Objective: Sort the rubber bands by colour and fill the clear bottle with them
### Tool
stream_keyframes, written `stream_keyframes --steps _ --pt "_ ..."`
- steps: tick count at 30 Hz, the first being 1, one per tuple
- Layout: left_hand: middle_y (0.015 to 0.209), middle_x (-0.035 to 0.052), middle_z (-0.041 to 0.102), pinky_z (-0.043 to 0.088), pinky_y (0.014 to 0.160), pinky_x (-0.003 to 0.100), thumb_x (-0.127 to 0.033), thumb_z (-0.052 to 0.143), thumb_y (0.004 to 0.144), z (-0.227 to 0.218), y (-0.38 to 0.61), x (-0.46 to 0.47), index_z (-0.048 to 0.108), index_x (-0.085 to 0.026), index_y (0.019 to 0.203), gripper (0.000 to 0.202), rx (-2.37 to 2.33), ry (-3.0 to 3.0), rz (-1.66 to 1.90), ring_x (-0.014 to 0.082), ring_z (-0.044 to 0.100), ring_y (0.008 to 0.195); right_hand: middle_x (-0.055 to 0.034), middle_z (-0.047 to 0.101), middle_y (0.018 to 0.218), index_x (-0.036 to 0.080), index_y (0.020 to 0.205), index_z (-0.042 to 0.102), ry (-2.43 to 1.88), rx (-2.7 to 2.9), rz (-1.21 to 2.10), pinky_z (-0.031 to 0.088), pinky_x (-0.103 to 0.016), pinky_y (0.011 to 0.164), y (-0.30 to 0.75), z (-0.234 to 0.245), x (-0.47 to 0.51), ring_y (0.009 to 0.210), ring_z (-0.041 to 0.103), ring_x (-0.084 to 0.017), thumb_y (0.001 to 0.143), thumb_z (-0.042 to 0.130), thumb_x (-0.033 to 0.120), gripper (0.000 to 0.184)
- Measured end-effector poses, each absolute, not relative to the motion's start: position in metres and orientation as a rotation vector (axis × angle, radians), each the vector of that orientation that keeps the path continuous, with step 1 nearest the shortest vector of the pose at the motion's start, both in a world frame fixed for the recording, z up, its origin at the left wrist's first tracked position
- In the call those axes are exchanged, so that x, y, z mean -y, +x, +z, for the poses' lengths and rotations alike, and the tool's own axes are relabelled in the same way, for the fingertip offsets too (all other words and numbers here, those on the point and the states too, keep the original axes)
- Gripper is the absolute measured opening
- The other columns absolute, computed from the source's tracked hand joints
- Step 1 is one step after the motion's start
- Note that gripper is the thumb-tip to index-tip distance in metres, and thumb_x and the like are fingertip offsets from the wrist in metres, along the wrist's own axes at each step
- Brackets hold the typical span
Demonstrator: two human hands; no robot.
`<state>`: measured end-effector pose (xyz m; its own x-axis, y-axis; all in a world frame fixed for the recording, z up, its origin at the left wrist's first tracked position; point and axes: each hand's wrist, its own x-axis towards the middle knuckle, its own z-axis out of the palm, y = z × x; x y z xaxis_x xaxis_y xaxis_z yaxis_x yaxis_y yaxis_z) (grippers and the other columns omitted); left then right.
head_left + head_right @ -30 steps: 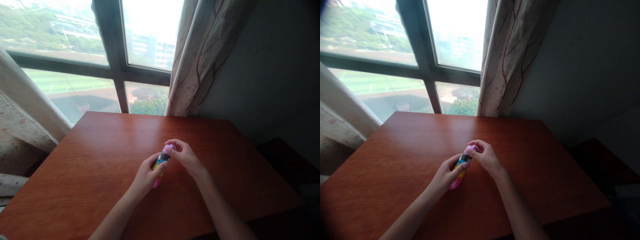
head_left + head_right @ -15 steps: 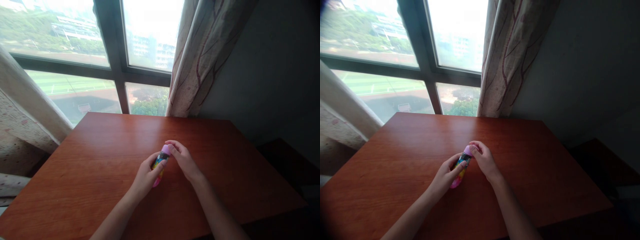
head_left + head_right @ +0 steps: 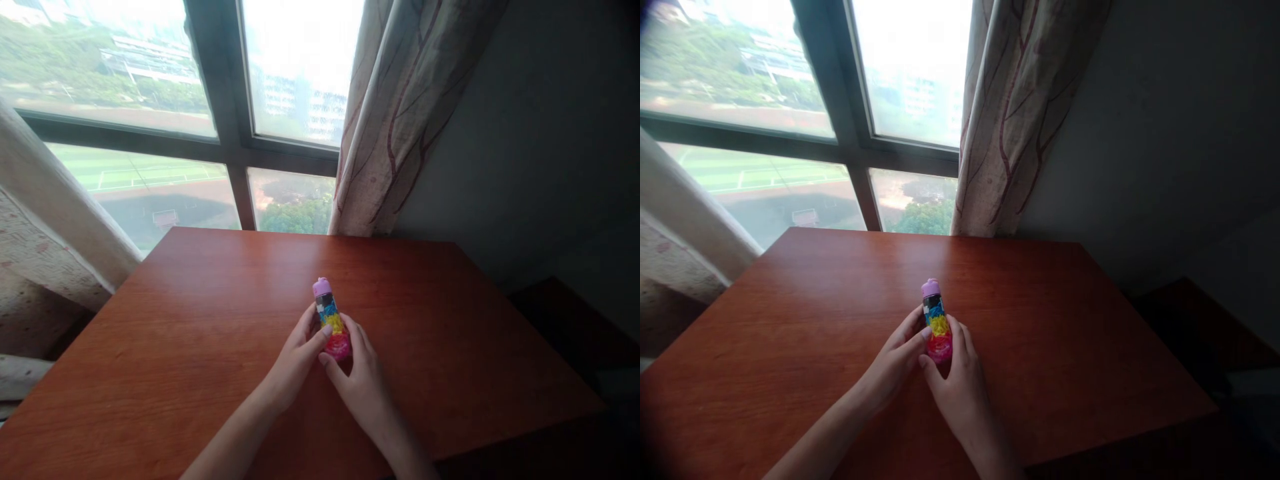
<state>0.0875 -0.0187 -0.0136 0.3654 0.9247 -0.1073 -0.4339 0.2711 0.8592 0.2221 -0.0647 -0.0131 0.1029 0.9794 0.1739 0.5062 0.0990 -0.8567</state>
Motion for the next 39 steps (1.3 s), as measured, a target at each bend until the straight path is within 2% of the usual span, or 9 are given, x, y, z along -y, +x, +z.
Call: stream_keyframes --steps 4,9,14,18,23,30,39 --pt "0.140 0.0100 0.055 0.039 0.110 0.041 -0.035 0.070 0.083 -0.012 0.087 0.018 0.047 -0.022 0.140 0.063 -0.735 0.933 0.986 0.0293 0.049 0.131 -0.0122 0.062 0.127 0.019 0.131 0.053 -1.544 1.529 0.533 0.049 -0.041 0.100 0.230 -0.020 0.062 0.116 0.060 -0.027 0.086 0.061 0.030 0.047" --pt "0.125 0.0138 0.064 0.044 0.103 0.042 -0.042 0.075 0.074 -0.012 0.079 0.011 0.058 -0.015 0.126 0.060 -0.999 0.958 0.971 0.0299 0.058 0.117 -0.0146 0.063 0.123 0.015 0.127 0.057 -1.717 1.525 0.298 0.050 -0.042 0.096 0.269 -0.028 0.050 0.110 0.062 -0.029 0.088 0.057 0.039 0.046" --pt "0.114 0.0126 0.069 0.049 0.088 0.035 -0.042 0.073 0.072 -0.009 0.076 0.008 0.064 -0.015 0.115 0.051 -1.050 0.908 0.935 0.0260 0.062 0.105 -0.0173 0.066 0.116 0.013 0.124 0.060 -1.901 1.504 0.080 0.050 -0.045 0.090 0.308 -0.037 0.033 0.104 0.062 -0.032 0.088 0.056 0.049 0.051" --pt "0.098 0.0093 0.071 0.048 0.075 0.030 -0.039 0.073 0.071 -0.009 0.078 0.008 0.067 -0.014 0.105 0.042 -1.036 0.973 0.884 0.0211 0.063 0.087 -0.0179 0.066 0.114 0.012 0.125 0.058 -1.910 1.554 0.074 0.048 -0.047 0.090 0.318 -0.044 0.025 0.104 0.060 -0.033 0.089 0.053 0.053 0.054" --pt "0.088 0.0066 0.070 0.046 0.071 0.028 -0.038 0.072 0.072 -0.008 0.079 0.008 0.068 -0.014 0.101 0.038 -1.013 1.032 0.832 0.0180 0.061 0.080 -0.0166 0.065 0.116 0.014 0.128 0.055 -1.847 1.619 0.099 0.048 -0.046 0.090 0.311 -0.047 0.026 0.104 0.059 -0.031 0.091 0.051 0.056 0.055" --pt "0.089 0.0057 0.070 0.046 0.067 0.026 -0.038 0.072 0.073 -0.005 0.080 0.009 0.067 -0.015 0.099 0.036 -1.003 0.984 0.799 0.0154 0.061 0.076 -0.0172 0.061 0.126 0.015 0.137 0.047 -1.842 1.581 0.090 0.046 -0.048 0.095 0.307 -0.048 0.028 0.113 0.056 -0.033 0.090 0.052 0.058 0.064" --pt "0.089 0.0056 0.070 0.047 0.068 0.026 -0.038 0.071 0.074 -0.005 0.079 0.009 0.067 -0.015 0.099 0.034 -1.009 1.009 0.795 0.0155 0.061 0.075 -0.0169 0.060 0.127 0.016 0.137 0.047 -1.813 1.579 0.104 0.045 -0.050 0.097 0.307 -0.049 0.029 0.114 0.055 -0.033 0.087 0.056 0.057 0.065"
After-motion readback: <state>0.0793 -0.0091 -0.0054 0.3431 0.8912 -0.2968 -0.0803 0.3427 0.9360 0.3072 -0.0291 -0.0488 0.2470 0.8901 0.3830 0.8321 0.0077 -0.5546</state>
